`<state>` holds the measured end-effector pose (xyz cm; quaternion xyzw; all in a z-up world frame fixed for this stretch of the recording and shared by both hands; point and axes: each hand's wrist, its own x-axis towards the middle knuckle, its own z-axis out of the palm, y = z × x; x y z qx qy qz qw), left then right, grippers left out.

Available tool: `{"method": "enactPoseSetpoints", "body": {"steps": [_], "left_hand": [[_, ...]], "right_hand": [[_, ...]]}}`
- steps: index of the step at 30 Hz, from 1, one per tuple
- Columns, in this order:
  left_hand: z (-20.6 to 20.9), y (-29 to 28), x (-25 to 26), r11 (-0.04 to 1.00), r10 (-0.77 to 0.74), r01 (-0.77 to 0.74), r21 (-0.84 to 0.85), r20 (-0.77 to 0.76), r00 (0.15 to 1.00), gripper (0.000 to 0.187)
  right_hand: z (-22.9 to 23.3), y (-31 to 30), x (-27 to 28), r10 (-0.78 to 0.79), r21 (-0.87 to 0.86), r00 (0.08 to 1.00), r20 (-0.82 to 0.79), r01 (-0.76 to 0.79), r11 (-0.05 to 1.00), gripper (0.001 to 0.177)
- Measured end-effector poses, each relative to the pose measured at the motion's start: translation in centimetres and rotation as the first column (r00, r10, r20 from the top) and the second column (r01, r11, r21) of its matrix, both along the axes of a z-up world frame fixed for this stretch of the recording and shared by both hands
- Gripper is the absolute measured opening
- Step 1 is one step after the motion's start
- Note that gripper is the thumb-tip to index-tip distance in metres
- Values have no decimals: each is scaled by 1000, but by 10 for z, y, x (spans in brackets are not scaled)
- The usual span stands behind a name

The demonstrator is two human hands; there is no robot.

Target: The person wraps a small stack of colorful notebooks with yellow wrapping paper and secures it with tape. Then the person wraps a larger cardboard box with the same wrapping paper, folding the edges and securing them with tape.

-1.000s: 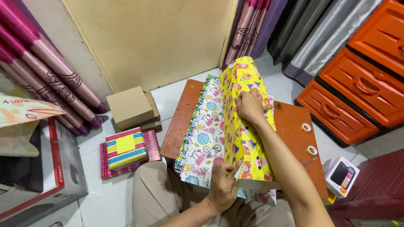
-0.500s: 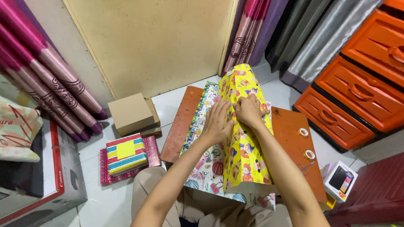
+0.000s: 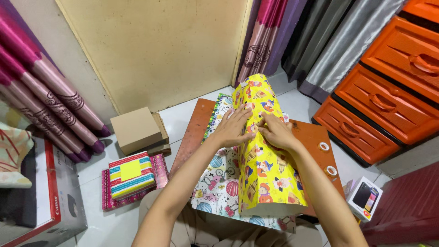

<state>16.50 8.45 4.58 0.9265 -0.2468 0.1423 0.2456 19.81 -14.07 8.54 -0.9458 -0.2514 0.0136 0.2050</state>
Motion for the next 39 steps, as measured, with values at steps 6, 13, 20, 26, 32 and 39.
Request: {"method": "enactPoseSetpoints", "body": {"steps": [6,13,20,26,32,39], "left_hand": [[2,-5,5,996,53,-49,80,-45,998,89],[2,-8,13,987,68,-62,146,-39,997,90],[4,-7,17,986,82,-57,155,-160,984,103],[4,-6,17,991,62,-36,130,-201,978,106],[4,-5,16,996,40,-23,85,-211,977,107],[10,-4,15,993,56,-32,111,-217,975,105]], "right_hand": [[0,-10,-18,86,-31,996,6,-86,996,73],[-4,-7,-31,163,-284,986,30,-148,947,62],[-13,-31,-49,345,-162,936,66,-331,930,64],[-7,-34,-31,260,-247,965,5,-251,936,63],[-7,-20,15,236,-258,972,6,-226,939,62],[-19,-4,64,115,-236,993,29,-105,966,63]]}}
